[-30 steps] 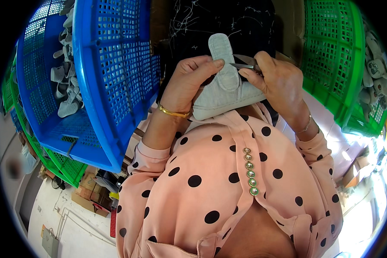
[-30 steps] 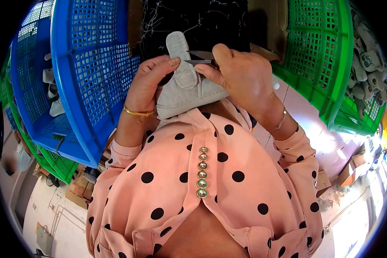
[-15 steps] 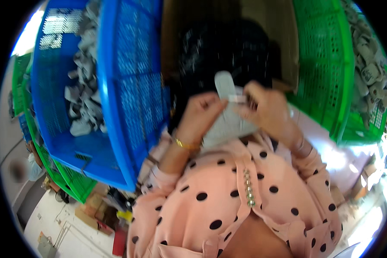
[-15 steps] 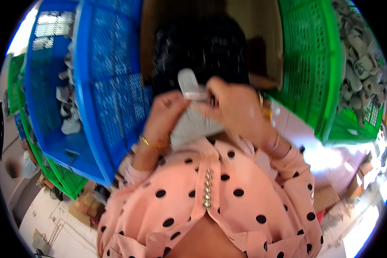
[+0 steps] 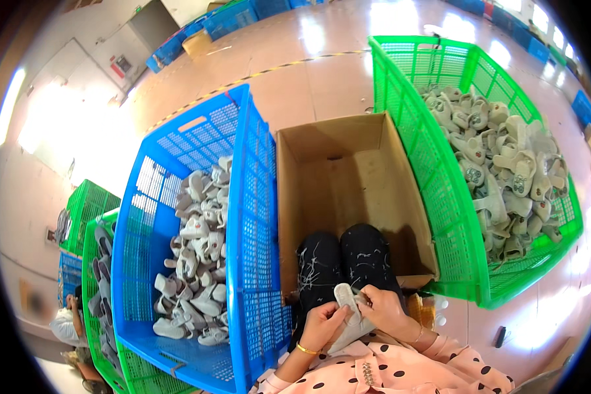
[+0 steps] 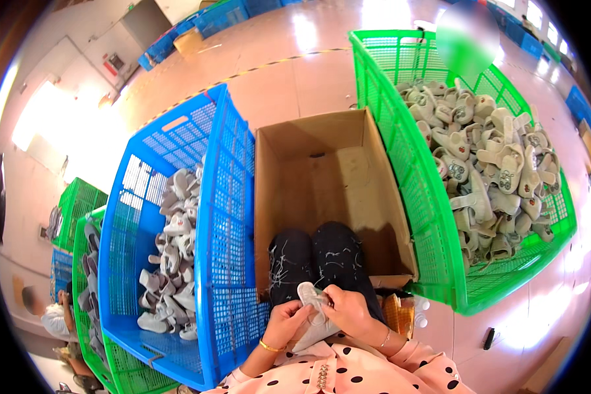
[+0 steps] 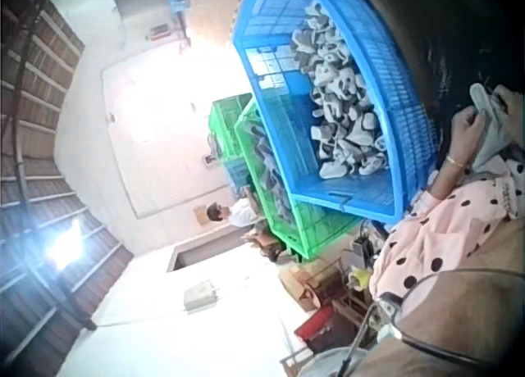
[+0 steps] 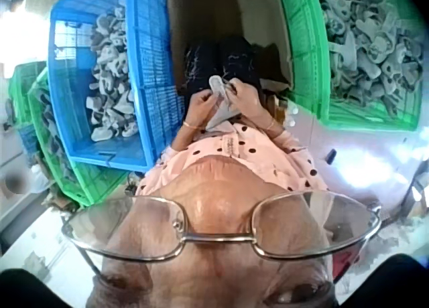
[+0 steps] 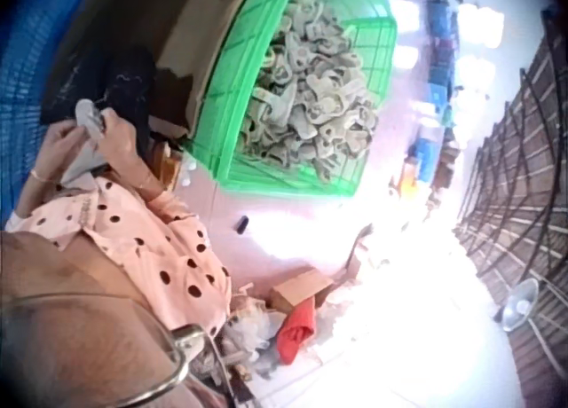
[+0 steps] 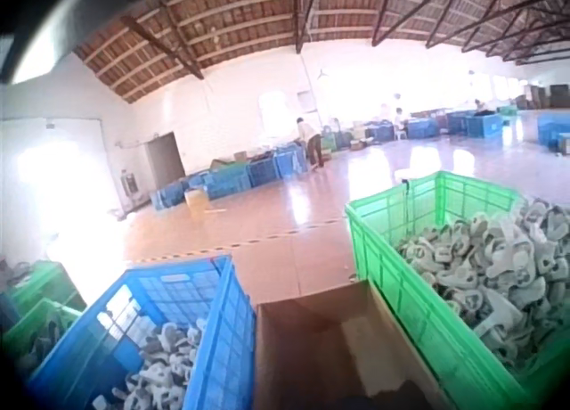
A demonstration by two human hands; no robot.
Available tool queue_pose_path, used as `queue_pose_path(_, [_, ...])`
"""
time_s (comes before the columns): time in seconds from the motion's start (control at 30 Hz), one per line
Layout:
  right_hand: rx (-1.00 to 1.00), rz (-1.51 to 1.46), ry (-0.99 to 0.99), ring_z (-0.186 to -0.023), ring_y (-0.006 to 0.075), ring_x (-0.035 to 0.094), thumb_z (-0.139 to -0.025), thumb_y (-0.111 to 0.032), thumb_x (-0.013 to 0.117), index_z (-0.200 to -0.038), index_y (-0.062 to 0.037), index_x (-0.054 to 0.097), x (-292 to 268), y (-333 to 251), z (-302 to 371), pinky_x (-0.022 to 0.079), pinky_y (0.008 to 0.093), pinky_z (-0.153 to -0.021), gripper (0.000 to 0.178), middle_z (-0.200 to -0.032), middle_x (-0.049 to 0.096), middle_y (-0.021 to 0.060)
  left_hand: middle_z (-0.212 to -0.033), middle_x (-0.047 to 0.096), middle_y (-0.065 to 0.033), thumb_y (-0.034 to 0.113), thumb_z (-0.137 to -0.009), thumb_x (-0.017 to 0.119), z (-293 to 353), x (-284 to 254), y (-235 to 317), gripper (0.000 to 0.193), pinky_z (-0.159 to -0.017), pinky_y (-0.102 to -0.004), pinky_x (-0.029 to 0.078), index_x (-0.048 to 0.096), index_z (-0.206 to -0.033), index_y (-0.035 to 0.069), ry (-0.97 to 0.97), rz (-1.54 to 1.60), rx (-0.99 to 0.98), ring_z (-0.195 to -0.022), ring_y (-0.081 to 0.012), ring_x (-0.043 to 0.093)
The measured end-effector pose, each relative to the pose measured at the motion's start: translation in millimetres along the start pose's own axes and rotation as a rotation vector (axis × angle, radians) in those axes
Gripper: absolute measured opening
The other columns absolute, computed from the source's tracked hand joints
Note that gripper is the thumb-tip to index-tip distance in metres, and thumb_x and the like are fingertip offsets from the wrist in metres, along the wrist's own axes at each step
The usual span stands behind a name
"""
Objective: The person sits on the floor and uses scissors to trim loose threads and excess fabric from the edges and straps of small children's shoes. They handle the shoes one at a time, picking them from a blue basket, trimming them, and placing them into a cardboard box.
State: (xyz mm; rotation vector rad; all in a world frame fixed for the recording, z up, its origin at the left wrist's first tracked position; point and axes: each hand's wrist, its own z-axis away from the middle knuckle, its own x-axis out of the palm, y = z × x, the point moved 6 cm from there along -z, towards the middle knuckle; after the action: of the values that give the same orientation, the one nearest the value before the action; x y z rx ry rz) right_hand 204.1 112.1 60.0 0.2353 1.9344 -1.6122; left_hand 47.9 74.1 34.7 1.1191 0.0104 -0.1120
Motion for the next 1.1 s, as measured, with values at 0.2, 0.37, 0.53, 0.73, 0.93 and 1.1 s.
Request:
queue_pose_path(0.2, [0.73,-1.367,-0.186,-0.046,0.0065,0.035,-0.096,-0.019,0.054,-0.077,-0.0084,0.053,20.1,44.0,11.7,0.025,0.0221,-0.043,0.022,-0.057,0.041,-0.0049,-0.061,0.059,0.0002,0.017,-0.089,0.065,-14.7,14.5,0.4,0.019,-0.05,-0.0216,0.037,0.07,-0.087,-0.001,-0.08,-0.157,0.104,-0.058,-0.0022,0.044])
queue_pose_path(0.37, [0.521,-1.387,0.197,-0.042,0.0052,0.033,-0.097,-0.022,0.053,-0.073,-0.0107,0.049,-42.2,56.4,-11.0,0.023,0.0231,-0.04,0.027,-0.054,0.038,-0.0049,-0.059,0.051,0.0056,0.019,-0.09,0.066,-19.5,2.9,-11.9,0.024,-0.048,-0.0217,0.034,0.066,-0.077,-0.001,-0.1,-0.035,0.012,-0.058,-0.0013,0.04])
queue_pose_path(0.53, [0.255,-0.368,0.077,-0.049,0.0136,0.049,-0.094,-0.028,0.059,-0.086,-0.0014,0.056,-51.9,62.4,-13.2,0.038,0.0309,-0.047,0.028,-0.057,0.052,0.0061,-0.056,0.046,0.0067,0.021,-0.091,0.066,-32.5,0.5,-20.8,0.029,-0.044,-0.0221,0.032,0.059,-0.067,0.007,-0.111,-0.026,-0.094,-0.051,-0.0021,0.038])
queue_pose_path(0.73, [0.253,-0.325,-0.328,-0.057,0.0144,0.057,-0.09,-0.022,0.063,-0.085,0.003,0.058,41.0,57.7,-0.9,0.047,0.0316,-0.056,0.026,-0.062,0.058,0.0119,-0.054,0.045,0.0081,0.024,-0.094,0.063,-28.8,-3.6,-53.4,0.03,-0.038,-0.0189,0.022,0.06,-0.071,0.006,-0.143,0.23,-0.171,-0.045,0.0009,0.034])
queue_pose_path(0.93, [0.487,-0.573,-0.382,-0.063,0.0072,0.056,-0.092,-0.018,0.062,-0.089,0.0054,0.06,65.2,65.4,13.4,0.047,0.0237,-0.059,0.024,-0.069,0.057,0.0014,-0.058,0.048,0.0079,0.022,-0.093,0.065,-4.4,-10.3,-58.6,0.022,-0.039,-0.0166,0.021,0.065,-0.088,0.001,-0.104,0.256,-0.042,-0.045,0.0019,0.033])
queue_pose_path(1.1, [0.4,-0.358,-0.38,-0.062,0.0092,0.058,-0.091,-0.023,0.063,-0.09,0.0021,0.06,67.8,62.4,16.1,0.046,0.0249,-0.056,0.025,-0.065,0.056,0.0058,-0.058,0.049,0.0075,0.023,-0.092,0.067,-6.2,-14.7,-69.6,0.022,-0.041,-0.0155,0.023,0.066,-0.088,0.002,-0.12,0.219,-0.07,-0.047,0.0021,0.036])
